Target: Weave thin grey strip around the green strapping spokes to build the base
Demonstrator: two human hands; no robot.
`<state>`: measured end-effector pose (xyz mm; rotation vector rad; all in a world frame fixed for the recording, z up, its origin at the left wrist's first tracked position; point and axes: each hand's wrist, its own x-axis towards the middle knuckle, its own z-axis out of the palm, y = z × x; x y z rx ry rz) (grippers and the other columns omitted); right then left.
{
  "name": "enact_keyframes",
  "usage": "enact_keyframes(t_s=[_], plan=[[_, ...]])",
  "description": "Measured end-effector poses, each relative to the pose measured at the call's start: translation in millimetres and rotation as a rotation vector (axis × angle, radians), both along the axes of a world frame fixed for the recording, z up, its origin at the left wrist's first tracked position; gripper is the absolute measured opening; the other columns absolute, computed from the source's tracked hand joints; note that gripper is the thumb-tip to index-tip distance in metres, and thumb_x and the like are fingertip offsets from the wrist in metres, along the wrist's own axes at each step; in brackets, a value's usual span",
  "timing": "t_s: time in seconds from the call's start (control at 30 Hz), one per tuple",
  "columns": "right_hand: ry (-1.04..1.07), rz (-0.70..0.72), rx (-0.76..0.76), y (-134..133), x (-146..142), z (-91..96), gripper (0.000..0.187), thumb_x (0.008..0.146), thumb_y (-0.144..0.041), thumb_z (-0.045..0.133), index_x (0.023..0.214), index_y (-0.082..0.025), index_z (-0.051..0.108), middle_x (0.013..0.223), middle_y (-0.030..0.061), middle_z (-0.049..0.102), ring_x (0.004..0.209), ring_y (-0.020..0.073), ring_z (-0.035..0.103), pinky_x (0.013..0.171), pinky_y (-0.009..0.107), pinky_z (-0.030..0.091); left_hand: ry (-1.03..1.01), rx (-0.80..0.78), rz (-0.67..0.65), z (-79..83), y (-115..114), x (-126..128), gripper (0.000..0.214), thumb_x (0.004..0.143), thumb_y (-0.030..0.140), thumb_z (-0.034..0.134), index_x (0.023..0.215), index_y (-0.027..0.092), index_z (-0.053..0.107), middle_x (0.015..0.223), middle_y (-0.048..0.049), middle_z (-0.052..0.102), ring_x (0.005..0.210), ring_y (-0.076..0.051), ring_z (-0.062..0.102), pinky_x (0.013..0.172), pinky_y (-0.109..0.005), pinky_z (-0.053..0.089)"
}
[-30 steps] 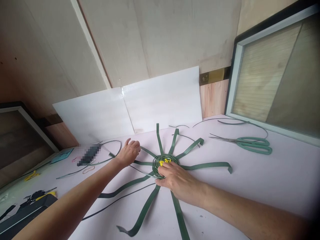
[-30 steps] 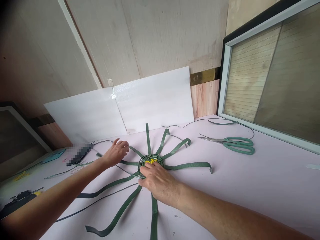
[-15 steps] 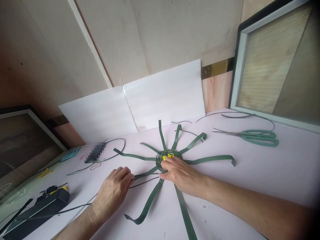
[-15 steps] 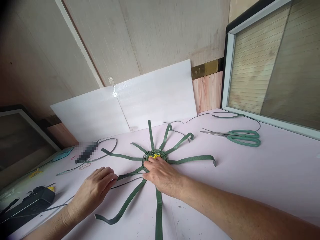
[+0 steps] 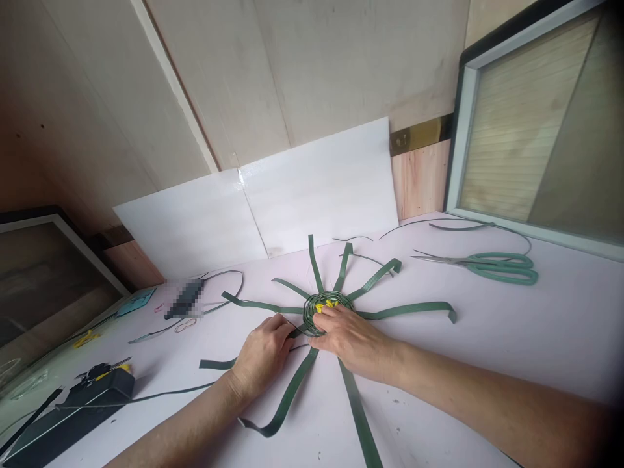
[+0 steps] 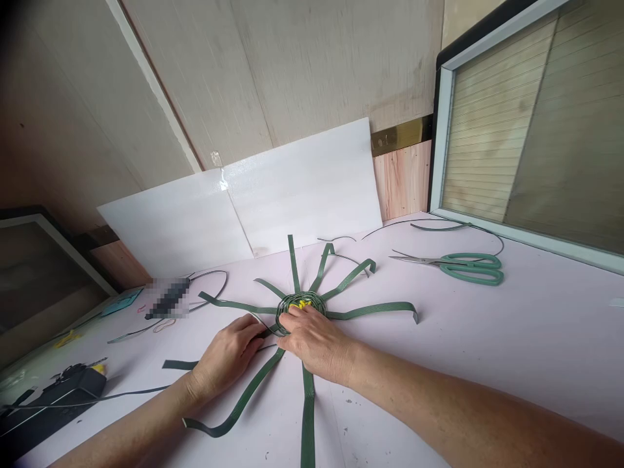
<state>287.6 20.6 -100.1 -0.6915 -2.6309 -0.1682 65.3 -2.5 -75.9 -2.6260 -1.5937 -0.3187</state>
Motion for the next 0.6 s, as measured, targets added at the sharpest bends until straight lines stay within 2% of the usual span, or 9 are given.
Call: enact_keyframes(t_s=[0.1, 0.2, 0.27, 0.33, 0.43, 0.53, 0.6], plan=[[-0.027, -0.007, 0.016, -1, 0, 1.3, 0.04, 0.076, 0.008, 0.049, 0.098, -0.019, 0.068, 0.081, 0.0039, 0.045, 0.082, 0.0186, 0.036, 0.069, 0.031, 0.027, -0.048, -0.143, 0.045, 11.8, 10, 5, 0.032, 0.084, 0.006, 0.042, 0.093, 0.019, 0.069, 0.095, -0.0054, 0.065, 0.079, -0.017, 0.063, 0.073, -0.027, 0.05], [-0.039, -0.01, 0.035, -2, -1, 2.4, 0.038, 0.08, 0.007, 0.049, 0.099, -0.018, 0.069, 0.081, 0.0042, 0.046, 0.081, 0.0185, 0.037, 0.068, 0.031, 0.027, -0.073, -0.353, 0.106, 32.1, 20, 6, 0.033, 0.079, 0.009, 0.043, 0.092, 0.02, 0.07, 0.086, -0.0031, 0.068, 0.078, -0.018, 0.064, 0.073, -0.027, 0.05], [-0.035, -0.011, 0.051, -2, -1, 2.9, 0.032, 0.085, 0.003, 0.049, 0.097, -0.018, 0.069, 0.081, 0.0045, 0.047, 0.081, 0.0188, 0.038, 0.067, 0.031, 0.027, -0.152, -0.552, 0.242, 45.0, 24, 8, 0.033, 0.078, 0.011, 0.042, 0.095, 0.019, 0.068, 0.069, -0.0011, 0.066, 0.066, -0.017, 0.063, 0.065, -0.027, 0.05], [-0.034, -0.012, 0.061, -3, -2, 3.6, 0.027, 0.089, -0.001, 0.048, 0.095, -0.017, 0.069, 0.081, 0.0048, 0.048, 0.081, 0.0192, 0.038, 0.068, 0.032, 0.028, -0.316, -0.749, 0.403, 53.9, 24, 10, 0.034, 0.077, 0.009, 0.039, 0.099, 0.016, 0.063, 0.058, 0.001, 0.062, 0.055, -0.015, 0.061, 0.058, -0.026, 0.049], [-0.057, -0.016, 0.064, -4, -2, 4.9, 0.027, 0.087, 0.001, 0.047, 0.091, -0.016, 0.067, 0.082, 0.0054, 0.049, 0.082, 0.0195, 0.039, 0.068, 0.033, 0.03, -0.514, -0.927, 0.525, 58.1, 17, 11, 0.024, 0.074, 0.009, 0.043, 0.093, 0.015, 0.057, 0.061, -0.0013, 0.066, 0.057, -0.016, 0.063, 0.056, -0.026, 0.052], [-0.085, -0.032, 0.056, -6, -2, 5.9, 0.03, 0.079, 0.007, 0.047, 0.088, -0.015, 0.065, 0.084, 0.0056, 0.05, 0.084, 0.02, 0.041, 0.069, 0.033, 0.031, -0.524, -1.014, 0.501, 55.9, 8, 6, 0.008, 0.076, 0.021, 0.05, 0.077, 0.015, 0.056, 0.069, -0.0052, 0.069, 0.061, -0.017, 0.065, 0.055, -0.027, 0.051], [-0.095, -0.042, 0.054, -8, -2, 6.0, 0.031, 0.075, 0.009, 0.047, 0.087, -0.014, 0.064, 0.085, 0.0055, 0.05, 0.086, 0.0203, 0.043, 0.071, 0.033, 0.032, -0.534, -1.042, 0.419, 55.1, 4, 0, 0.017, 0.078, 0.029, 0.053, 0.072, 0.014, 0.058, 0.073, -0.0061, 0.069, 0.064, -0.016, 0.064, 0.06, -0.028, 0.052]])
